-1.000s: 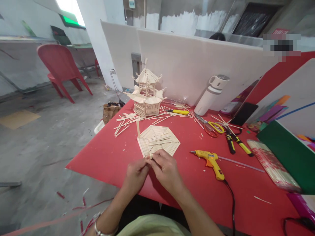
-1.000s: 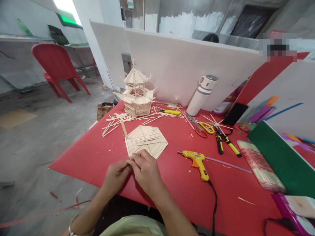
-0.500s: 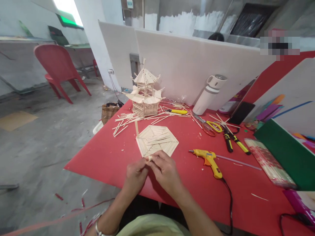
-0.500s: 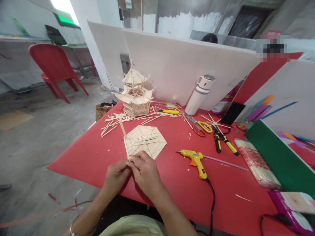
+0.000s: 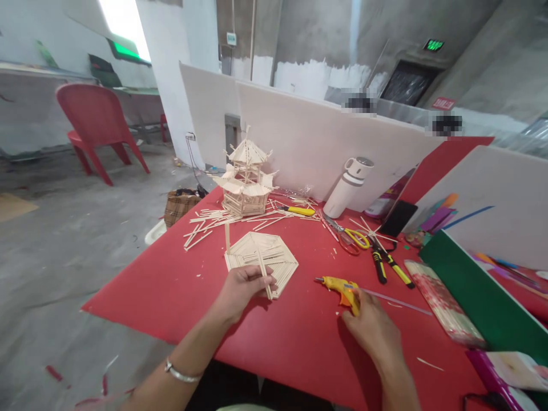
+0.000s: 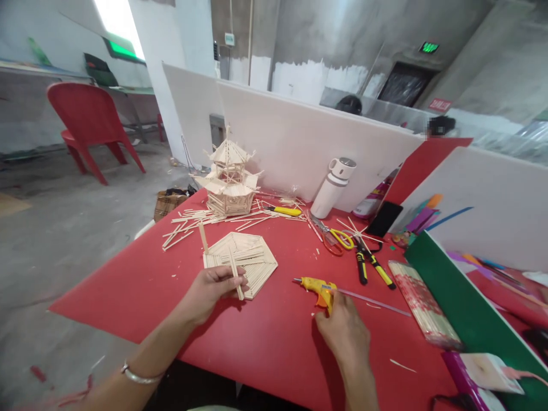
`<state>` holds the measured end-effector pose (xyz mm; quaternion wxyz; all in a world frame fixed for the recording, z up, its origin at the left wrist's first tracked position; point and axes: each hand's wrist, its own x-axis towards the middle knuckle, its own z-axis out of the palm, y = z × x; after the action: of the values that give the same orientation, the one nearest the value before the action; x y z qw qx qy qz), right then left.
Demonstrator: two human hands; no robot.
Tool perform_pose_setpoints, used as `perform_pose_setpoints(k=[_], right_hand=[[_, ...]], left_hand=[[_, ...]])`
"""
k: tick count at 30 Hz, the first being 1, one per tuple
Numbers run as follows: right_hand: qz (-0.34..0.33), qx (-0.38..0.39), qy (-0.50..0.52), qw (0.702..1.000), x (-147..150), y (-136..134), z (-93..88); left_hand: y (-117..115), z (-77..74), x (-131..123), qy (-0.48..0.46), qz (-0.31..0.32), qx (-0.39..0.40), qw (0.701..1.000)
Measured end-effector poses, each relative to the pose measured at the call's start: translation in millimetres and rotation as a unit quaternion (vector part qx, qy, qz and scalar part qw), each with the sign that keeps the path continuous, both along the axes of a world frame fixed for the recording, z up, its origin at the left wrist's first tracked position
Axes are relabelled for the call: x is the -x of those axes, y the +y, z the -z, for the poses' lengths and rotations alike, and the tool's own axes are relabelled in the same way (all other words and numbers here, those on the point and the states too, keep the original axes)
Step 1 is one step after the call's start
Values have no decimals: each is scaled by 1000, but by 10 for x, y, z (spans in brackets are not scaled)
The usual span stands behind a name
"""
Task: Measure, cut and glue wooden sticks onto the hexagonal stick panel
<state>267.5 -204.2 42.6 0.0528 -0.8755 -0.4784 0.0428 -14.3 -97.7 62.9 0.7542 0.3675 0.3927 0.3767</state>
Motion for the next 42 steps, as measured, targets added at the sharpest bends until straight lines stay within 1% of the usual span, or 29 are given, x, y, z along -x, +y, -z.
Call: perform_pose_setpoints(k=[2,4,7,9,11,12,14,16,17,19,20,21,23,26,29,31,35,38,42], right_hand=[[39,4,19,999,-25,26,57],[63,3,42,997,-62,66,91],[55,-26,92,994,-142,104,127],[44,-73,134,987,-148,108,119],[27,-138,186,972,-73,103,41],[14,-170,212,962,-5,100,-32],[-22,-215,244,945,176,100,-243],[-35,-244,215,945,380,109,-500],[-52,-265,193,943,480,118,-627],[-128,-276,171,937,663,148,-844],[-165,-275,155,934,743,170,-925],[-188,-278,127,934,815,199,-986],[-192,-300,32,934,931,274,-1052],[-186,-325,-104,921,1037,398,-1058],[-216,-328,-182,901,1076,481,-1031],[-245,-333,-222,883,1080,505,-1016],[-296,-334,-269,854,1061,514,-975],[-316,-337,-275,843,1040,505,-926],[-329,-342,-273,837,1037,496,-866]], left_hand=[[-5,44,-15,-9,10,14,1000],[-24,73,1,-11,20,22,999],[-46,90,62,-7,21,17,1000],[-46,95,102,-1,18,3,1000],[-40,100,129,19,11,-26,999],[-35,101,139,37,4,-47,998],[-23,98,152,86,-22,-103,991],[-12,90,167,141,-54,-157,976],[-8,84,176,163,-66,-178,968],[-7,70,198,189,-75,-196,959],[-11,63,211,192,-74,-196,959],[-18,54,223,190,-69,-190,961],[-38,35,247,170,-47,-170,969],[-72,3,275,105,-4,-115,988],[-96,-29,290,29,14,-46,998],[-104,-53,294,-1,24,-16,1000],[-113,-104,295,-14,43,21,999],[-114,-130,292,-15,45,39,998],[-106,-130,287,-14,40,55,998]])
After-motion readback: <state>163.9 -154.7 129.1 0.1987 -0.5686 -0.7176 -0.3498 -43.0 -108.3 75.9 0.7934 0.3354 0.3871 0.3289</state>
